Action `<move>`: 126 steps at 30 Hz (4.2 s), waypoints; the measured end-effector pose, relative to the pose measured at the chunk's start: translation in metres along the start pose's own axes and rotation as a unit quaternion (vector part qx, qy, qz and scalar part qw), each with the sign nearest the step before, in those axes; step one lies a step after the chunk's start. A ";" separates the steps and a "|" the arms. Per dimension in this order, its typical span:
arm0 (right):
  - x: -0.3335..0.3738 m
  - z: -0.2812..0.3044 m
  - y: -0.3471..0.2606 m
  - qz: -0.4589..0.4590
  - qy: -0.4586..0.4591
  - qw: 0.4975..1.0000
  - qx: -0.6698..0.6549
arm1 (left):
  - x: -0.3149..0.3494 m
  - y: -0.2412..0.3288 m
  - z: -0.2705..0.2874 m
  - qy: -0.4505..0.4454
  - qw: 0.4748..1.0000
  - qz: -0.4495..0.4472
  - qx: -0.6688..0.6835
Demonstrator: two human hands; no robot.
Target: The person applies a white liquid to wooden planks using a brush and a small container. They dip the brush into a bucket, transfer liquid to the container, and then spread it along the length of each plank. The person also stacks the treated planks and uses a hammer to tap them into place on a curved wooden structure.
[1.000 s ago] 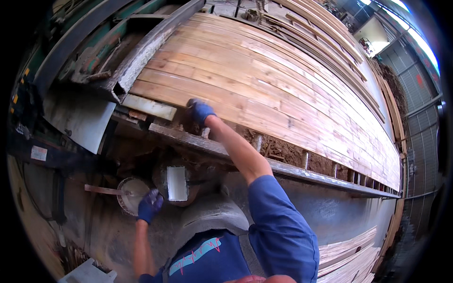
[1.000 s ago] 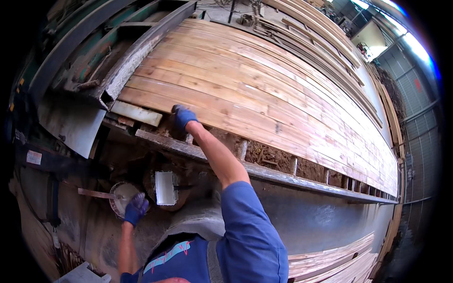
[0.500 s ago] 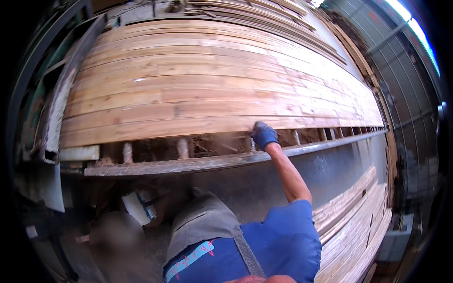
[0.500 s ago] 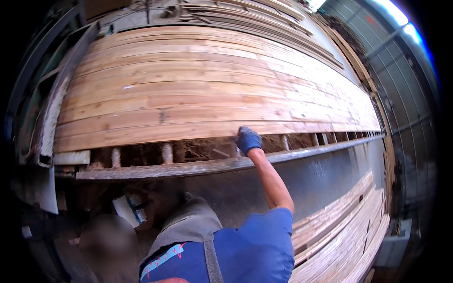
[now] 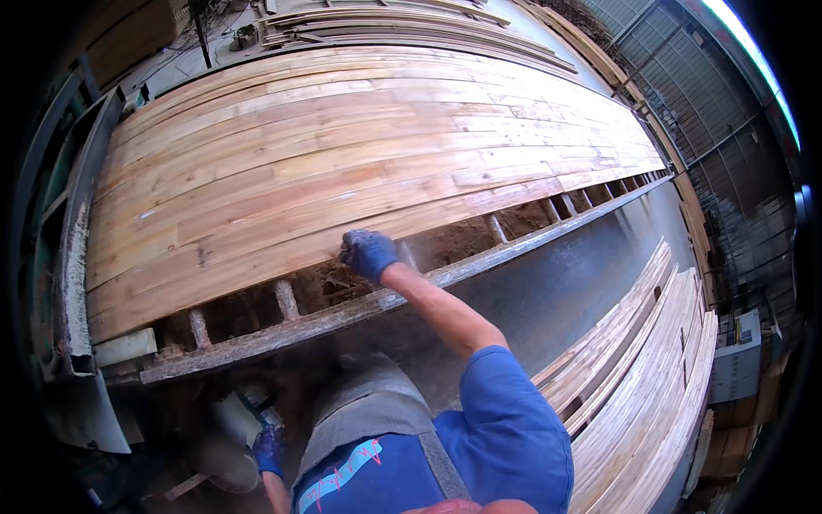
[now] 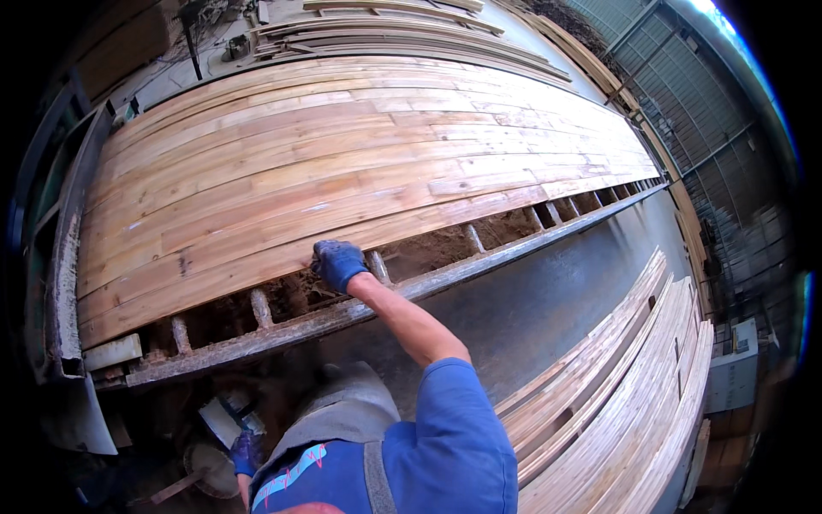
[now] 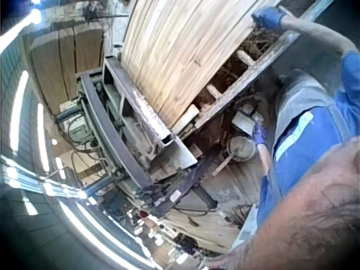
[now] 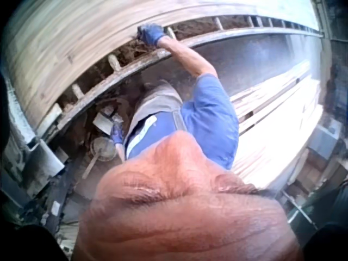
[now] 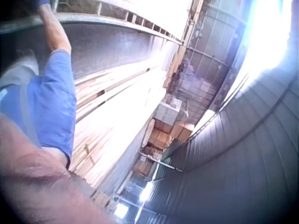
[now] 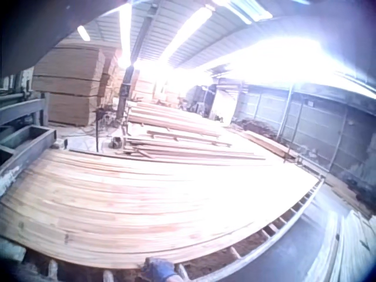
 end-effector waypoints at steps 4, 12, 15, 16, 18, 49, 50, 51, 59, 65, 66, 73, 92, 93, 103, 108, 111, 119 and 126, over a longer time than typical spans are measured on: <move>-0.004 -0.001 -0.012 -0.007 -0.012 1.000 0.002 | 0.004 -0.070 0.007 0.132 0.989 0.051 0.031; 0.001 -0.022 -0.101 0.105 -0.188 0.973 -0.085 | 0.109 -0.099 -0.089 0.240 0.842 0.073 -0.477; 0.031 -0.022 -0.108 0.127 -0.160 0.975 -0.083 | 0.147 -0.110 -0.094 0.300 0.925 0.019 -0.231; 0.049 0.001 -0.109 0.119 -0.196 0.970 -0.087 | 0.167 -0.097 -0.102 0.304 0.931 -0.084 -0.184; 0.081 0.048 -0.076 0.046 -0.175 0.983 -0.040 | 0.204 -0.067 -0.105 0.325 0.911 -0.114 -0.226; -0.003 -0.040 -0.174 0.097 -0.132 0.986 0.019 | 0.110 -0.053 0.176 0.216 0.502 -0.028 -0.837; 0.004 -0.035 -0.178 0.092 -0.123 0.986 0.057 | 0.115 -0.034 0.161 0.252 0.667 -0.059 -0.698; 0.005 -0.031 -0.183 0.086 -0.119 0.988 0.040 | 0.135 0.001 0.134 0.280 0.832 -0.127 -0.462; 0.084 0.077 -0.216 0.201 -0.235 0.857 -0.411 | 0.173 0.209 -0.413 0.079 0.921 -0.365 -0.109; 0.068 0.201 -0.080 0.185 -0.151 0.939 -0.248 | 0.077 0.170 -0.650 -0.067 0.951 -0.280 -0.109; 0.062 0.223 -0.054 0.171 -0.154 0.943 -0.242 | 0.066 0.170 -0.679 -0.040 0.935 -0.304 -0.176; -0.027 0.335 0.203 0.102 -0.028 0.990 -0.098 | 0.052 0.129 -0.836 0.155 0.476 -0.466 -0.729; -0.394 0.352 0.385 -0.077 -0.133 0.974 0.168 | 0.032 0.208 -0.756 0.276 0.388 -0.302 -0.826; -0.382 0.338 0.368 -0.063 -0.164 0.970 0.170 | 0.036 0.213 -0.750 0.287 0.361 -0.310 -0.831; -0.369 0.319 0.220 0.094 -0.177 0.966 0.163 | 0.056 0.257 -0.625 0.376 0.396 -0.235 -0.804; -0.421 0.256 0.196 0.082 -0.189 0.963 0.173 | 0.060 0.246 -0.652 0.301 0.404 -0.228 -0.833; -0.417 0.237 0.188 0.146 -0.303 0.920 0.200 | 0.057 0.245 -0.706 0.231 0.452 -0.206 -0.836; -0.276 0.313 0.093 0.145 -0.309 0.938 -0.054 | 0.044 0.267 -0.588 0.346 0.447 -0.222 -0.794; -0.079 0.304 0.042 -0.108 -0.388 0.794 -0.454 | 0.066 0.327 -0.525 0.335 0.496 -0.363 -0.714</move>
Point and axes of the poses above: each hand's wrist, its own x-axis away from the middle knuckle, its own z-axis out of the back of the hand, y = z × x, the point moved 8 cm from there along -x, towards the middle knuckle, and after that the axes turned 10 degrees about -x, right-handed, at the moved point
